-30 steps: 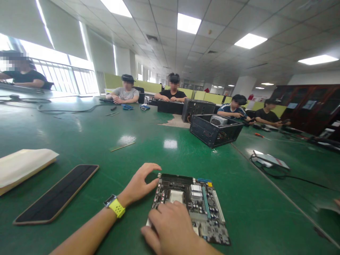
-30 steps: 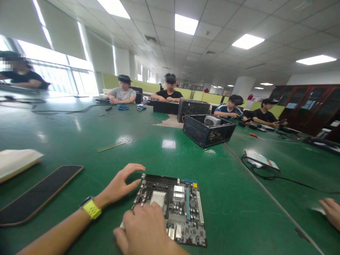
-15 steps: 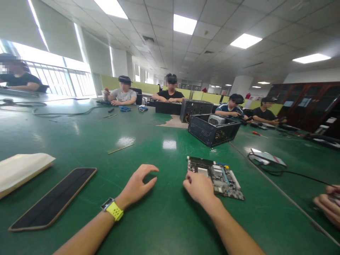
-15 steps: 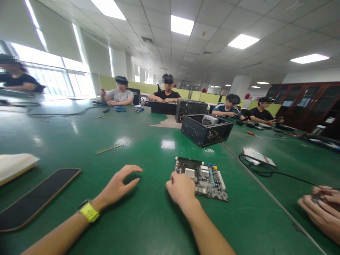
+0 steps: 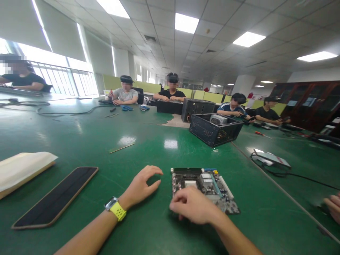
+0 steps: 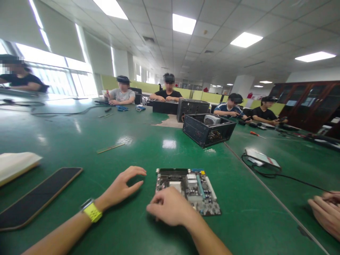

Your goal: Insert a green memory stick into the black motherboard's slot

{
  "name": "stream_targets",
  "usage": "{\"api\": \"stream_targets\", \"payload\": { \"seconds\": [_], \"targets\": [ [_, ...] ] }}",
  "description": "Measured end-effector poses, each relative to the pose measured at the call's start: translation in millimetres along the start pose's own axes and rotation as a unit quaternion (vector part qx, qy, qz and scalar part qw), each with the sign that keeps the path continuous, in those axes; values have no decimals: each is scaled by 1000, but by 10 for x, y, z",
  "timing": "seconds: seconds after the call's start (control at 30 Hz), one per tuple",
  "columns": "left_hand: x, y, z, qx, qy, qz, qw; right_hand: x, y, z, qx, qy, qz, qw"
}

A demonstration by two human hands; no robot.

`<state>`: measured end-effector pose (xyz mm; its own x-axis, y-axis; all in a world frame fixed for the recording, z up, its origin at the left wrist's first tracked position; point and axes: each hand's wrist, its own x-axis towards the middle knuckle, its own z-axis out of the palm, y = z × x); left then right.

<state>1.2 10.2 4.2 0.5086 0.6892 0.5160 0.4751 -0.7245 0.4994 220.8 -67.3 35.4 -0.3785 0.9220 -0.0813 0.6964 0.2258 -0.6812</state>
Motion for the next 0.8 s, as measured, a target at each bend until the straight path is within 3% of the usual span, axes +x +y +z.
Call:
{"api": "stream_targets", "payload": {
  "seconds": [0.07,0.2,0.27,0.43,0.8],
  "targets": [
    [-1,3,3,2,-8,6,1000,-2,-73,57,98,-22,-43,994],
    [-6,11,8,12,-50,9,999,118,166,-108,30,217,-60,974],
    [-5,17,12,14,-67,11,998,206,404,-223,-32,278,-47,959],
    [1,28,5,15,-83,13,996,349,793,-291,-90,239,5,967],
    [19,44,-24,13,-86,21,996,360,736,-181,-59,267,50,961]
  ]
}}
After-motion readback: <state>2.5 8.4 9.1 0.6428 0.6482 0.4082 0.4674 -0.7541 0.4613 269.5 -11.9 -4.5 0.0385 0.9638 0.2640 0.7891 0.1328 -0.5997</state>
